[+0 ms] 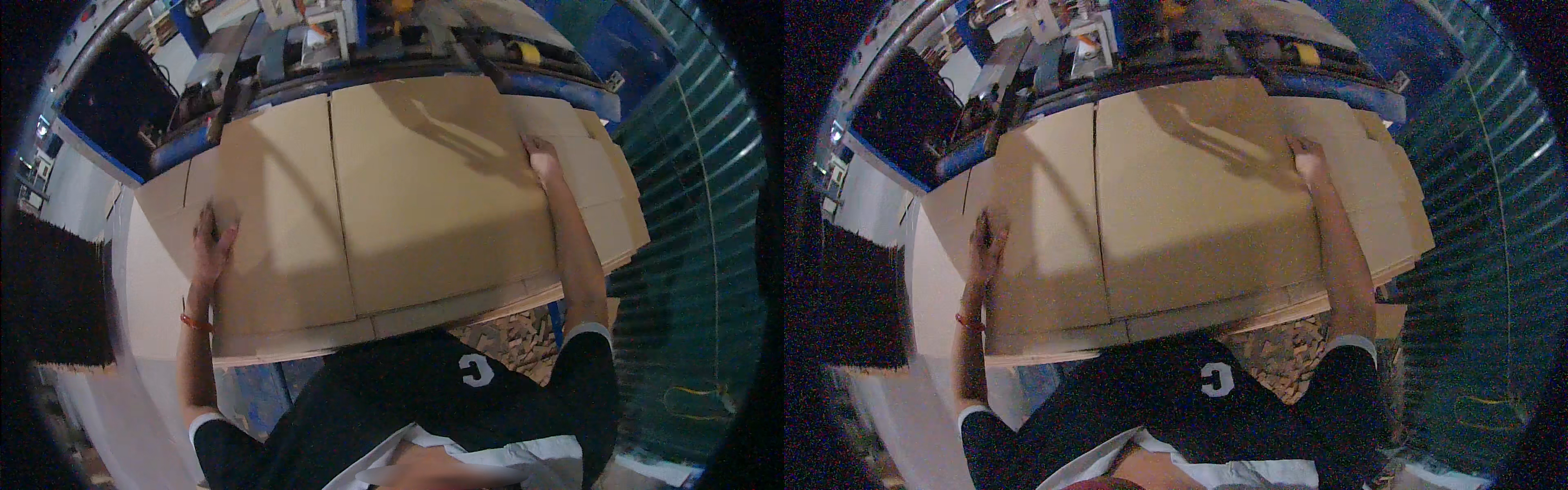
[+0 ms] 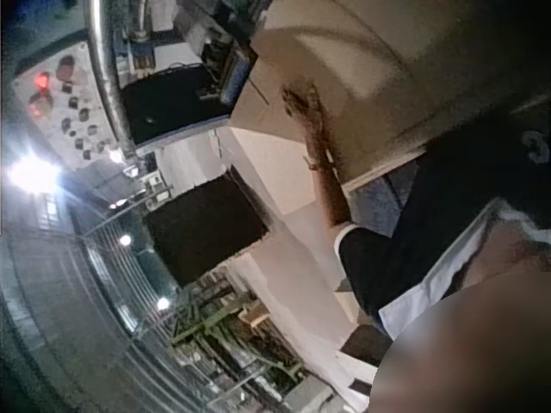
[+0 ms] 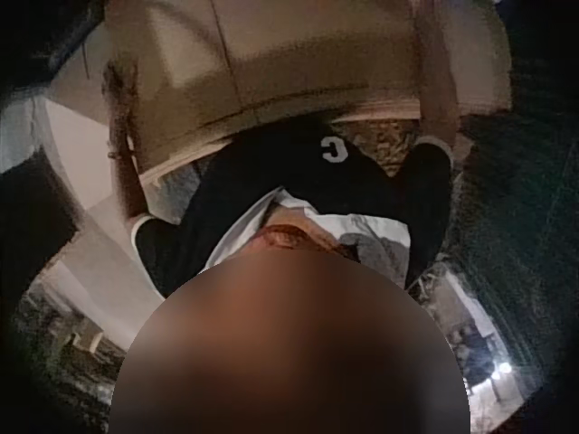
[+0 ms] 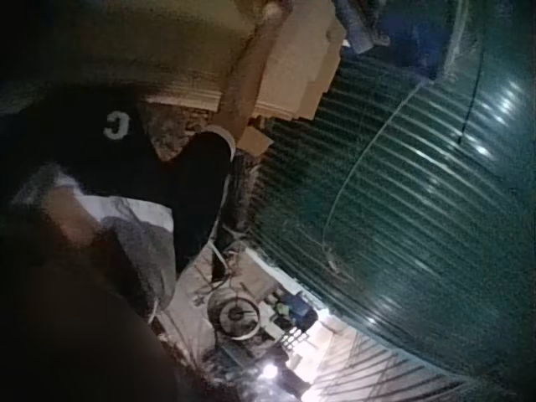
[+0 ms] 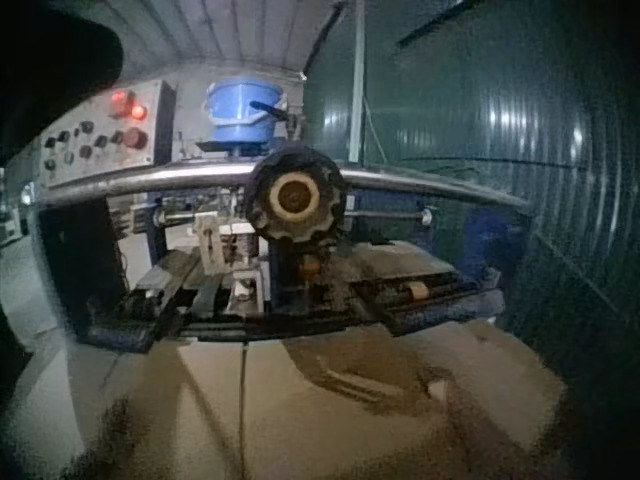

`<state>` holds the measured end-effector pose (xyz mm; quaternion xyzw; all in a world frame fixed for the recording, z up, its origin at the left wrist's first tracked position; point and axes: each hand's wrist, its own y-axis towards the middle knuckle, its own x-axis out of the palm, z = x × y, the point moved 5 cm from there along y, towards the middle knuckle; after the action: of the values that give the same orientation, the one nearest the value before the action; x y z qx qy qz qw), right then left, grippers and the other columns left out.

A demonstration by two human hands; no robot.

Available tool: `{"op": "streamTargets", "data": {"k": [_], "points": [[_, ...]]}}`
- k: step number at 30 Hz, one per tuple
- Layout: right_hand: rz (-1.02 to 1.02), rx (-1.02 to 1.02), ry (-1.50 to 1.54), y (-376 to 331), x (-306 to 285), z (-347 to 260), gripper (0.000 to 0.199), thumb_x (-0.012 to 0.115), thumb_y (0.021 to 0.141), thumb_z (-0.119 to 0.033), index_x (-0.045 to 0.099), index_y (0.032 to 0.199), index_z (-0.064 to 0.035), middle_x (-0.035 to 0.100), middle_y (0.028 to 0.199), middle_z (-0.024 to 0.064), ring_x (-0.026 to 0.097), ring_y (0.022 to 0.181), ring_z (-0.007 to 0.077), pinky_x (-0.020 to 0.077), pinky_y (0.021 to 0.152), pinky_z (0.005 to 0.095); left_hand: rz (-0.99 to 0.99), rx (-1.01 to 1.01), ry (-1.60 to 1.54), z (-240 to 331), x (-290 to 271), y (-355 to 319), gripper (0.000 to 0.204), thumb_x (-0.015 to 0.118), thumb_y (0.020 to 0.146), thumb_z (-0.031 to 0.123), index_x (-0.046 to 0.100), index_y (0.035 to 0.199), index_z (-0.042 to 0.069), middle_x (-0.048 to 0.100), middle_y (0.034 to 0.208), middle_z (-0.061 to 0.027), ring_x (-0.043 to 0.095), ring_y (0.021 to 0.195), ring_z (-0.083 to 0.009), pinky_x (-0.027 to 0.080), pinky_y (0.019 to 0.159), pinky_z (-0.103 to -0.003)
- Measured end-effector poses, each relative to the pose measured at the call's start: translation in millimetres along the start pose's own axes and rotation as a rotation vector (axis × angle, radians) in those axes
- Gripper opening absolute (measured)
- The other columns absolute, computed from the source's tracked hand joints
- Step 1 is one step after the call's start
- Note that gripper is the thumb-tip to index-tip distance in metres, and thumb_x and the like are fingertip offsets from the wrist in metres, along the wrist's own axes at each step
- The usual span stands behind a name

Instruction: The person repeatedly picks up flat cardboard sheets from a pile and places them onto a growing stack on a workbench. The hands lift each sheet and align it with the stack, repeating the motion throughout the clip.

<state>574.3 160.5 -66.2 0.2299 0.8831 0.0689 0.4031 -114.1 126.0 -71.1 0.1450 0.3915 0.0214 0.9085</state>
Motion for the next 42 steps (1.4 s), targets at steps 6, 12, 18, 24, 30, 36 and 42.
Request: {"op": "streamTargets", "data": {"k": [6, 12, 18, 24, 30, 36, 42], "points": [[0.137, -0.119, -0.333, -12, 8, -16, 0.023, 0.051, 0.087, -0.023, 0.065, 0.098, -0.0078, 0.062, 0.091, 0.0207, 0.059, 0.078, 0.0352, 0.0458, 0.070, 0.0410, 0.009, -0.008, 0.072, 4, -4, 0, 0.070, 0.059, 0.083, 0.035, 0.032, 0.132, -0.007, 0.033, 0.137, -0.0242, 0.029, 0.130, -0.0334, 0.022, 0.107, -0.039], [0.140, -0.159, -0.541, -9, 14, -29, 0.023, 0.052, 0.086, -0.025, 0.066, 0.097, -0.0103, 0.061, 0.095, 0.0198, 0.057, 0.085, 0.0366, 0.0452, 0.073, 0.0423, -0.030, -0.078, 0.168, 4, 3, 11, 0.074, 0.054, 0.084, 0.042, 0.030, 0.133, -0.007, 0.032, 0.138, -0.0241, 0.025, 0.131, -0.0348, 0.020, 0.107, -0.040], [-0.011, -0.303, -0.723, -38, 2, -63, 0.039, 0.053, 0.084, -0.024, 0.052, 0.119, -0.0091, 0.044, 0.125, 0.0211, 0.044, 0.111, 0.0382, 0.0389, 0.088, 0.0434, 0.089, -0.090, 0.734, 64, -10, -9, 0.081, 0.055, 0.082, 0.047, 0.023, 0.138, -0.003, 0.021, 0.144, -0.0194, 0.015, 0.135, -0.0344, 0.014, 0.106, -0.053], [-0.445, -0.530, -0.540, -167, -40, -97, 0.077, 0.070, 0.068, -0.036, 0.037, 0.133, -0.0100, 0.030, 0.139, 0.0169, 0.032, 0.124, 0.0387, 0.0283, 0.101, 0.0465, -0.260, 0.388, 0.363, 151, 11, -104, 0.098, 0.061, 0.067, 0.062, 0.025, 0.138, 0.005, 0.019, 0.145, -0.0185, 0.016, 0.134, -0.0371, 0.013, 0.106, -0.055], [-0.484, -0.563, -0.467, -151, -33, -109, 0.093, 0.078, 0.049, -0.039, 0.042, 0.130, -0.0122, 0.027, 0.143, 0.0115, 0.025, 0.130, 0.0376, 0.0230, 0.103, 0.0516, -0.176, 0.496, 0.328, 146, 14, -86, 0.092, 0.057, 0.072, 0.060, 0.026, 0.137, 0.002, 0.029, 0.141, -0.0190, 0.026, 0.130, -0.0394, 0.019, 0.106, -0.052], [-0.609, -0.724, -0.552, -164, -35, -131, 0.092, 0.076, 0.050, -0.043, 0.042, 0.130, -0.0135, 0.028, 0.143, 0.0094, 0.026, 0.129, 0.0366, 0.0196, 0.103, 0.0566, -0.093, 0.472, 0.196, 140, 2, -71, 0.085, 0.052, 0.079, 0.057, 0.026, 0.136, 0.000, 0.034, 0.137, -0.0197, 0.032, 0.126, -0.0396, 0.026, 0.104, -0.048], [-0.629, -0.657, -0.522, -130, -18, -109, 0.080, 0.071, 0.060, -0.047, 0.046, 0.128, -0.0135, 0.034, 0.139, 0.0112, 0.031, 0.127, 0.0352, 0.0224, 0.105, 0.0502, -0.095, 0.463, 0.220, 137, 11, -57, 0.076, 0.050, 0.083, 0.052, 0.031, 0.134, -0.001, 0.038, 0.135, -0.0196, 0.036, 0.124, -0.0380, 0.029, 0.103, -0.045]]}}
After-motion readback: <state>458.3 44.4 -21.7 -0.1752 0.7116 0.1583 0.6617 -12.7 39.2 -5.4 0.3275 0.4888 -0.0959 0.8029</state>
